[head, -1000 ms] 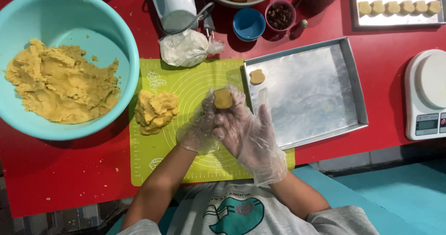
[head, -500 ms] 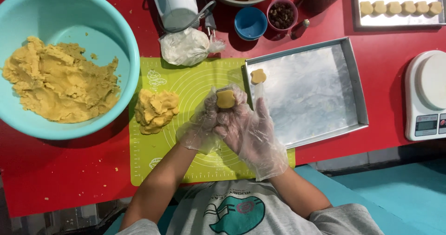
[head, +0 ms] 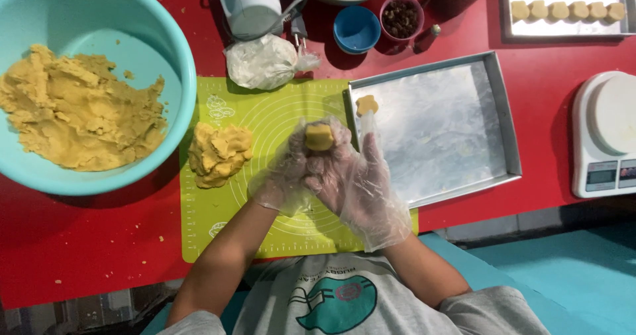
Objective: The person shapes dough into small, uniform pieces by hand on a green silicone mat. They place the shaped dough pieces onto a metal baking tray. The person wears disposable gloves throughout the process.
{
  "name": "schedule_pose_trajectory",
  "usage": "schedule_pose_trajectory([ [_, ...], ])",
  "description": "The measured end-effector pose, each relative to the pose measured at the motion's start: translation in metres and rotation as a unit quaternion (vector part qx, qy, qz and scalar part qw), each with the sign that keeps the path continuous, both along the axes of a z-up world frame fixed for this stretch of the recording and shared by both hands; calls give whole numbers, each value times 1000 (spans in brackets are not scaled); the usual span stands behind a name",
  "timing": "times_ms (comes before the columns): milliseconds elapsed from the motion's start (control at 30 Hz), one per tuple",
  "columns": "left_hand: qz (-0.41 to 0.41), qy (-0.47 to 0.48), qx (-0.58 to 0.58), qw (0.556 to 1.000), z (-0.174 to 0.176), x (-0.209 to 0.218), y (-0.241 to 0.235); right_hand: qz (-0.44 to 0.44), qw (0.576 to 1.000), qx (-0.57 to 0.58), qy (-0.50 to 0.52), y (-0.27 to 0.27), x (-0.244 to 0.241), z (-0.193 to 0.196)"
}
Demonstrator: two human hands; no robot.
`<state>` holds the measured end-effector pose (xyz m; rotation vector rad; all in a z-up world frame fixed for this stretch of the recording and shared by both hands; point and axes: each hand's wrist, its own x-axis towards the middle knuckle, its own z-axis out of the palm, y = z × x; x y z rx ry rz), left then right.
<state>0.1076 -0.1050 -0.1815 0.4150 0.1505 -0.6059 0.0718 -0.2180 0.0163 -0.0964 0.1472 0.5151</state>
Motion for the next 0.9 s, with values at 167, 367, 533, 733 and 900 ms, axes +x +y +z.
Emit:
schedule_pose_trajectory([
  [167, 4, -20, 32, 999, 8, 6, -3, -45, 983, -147, 104, 4, -3, -9],
  [367, 8, -43, 74, 996, 16, 12, -3, -62, 960, -221, 163, -4, -2, -21],
  [533, 39, -43, 97, 994, 88, 8, -12, -55, 971, -169, 157, -15, -7, -35],
  [733, 35, -73, 165, 983, 102, 6, -12, -39, 977, -152, 147, -19, -6, -63],
  [900, 125, -78, 259, 954, 100, -6, -14, -11, 978, -175, 109, -9, 7, -1],
])
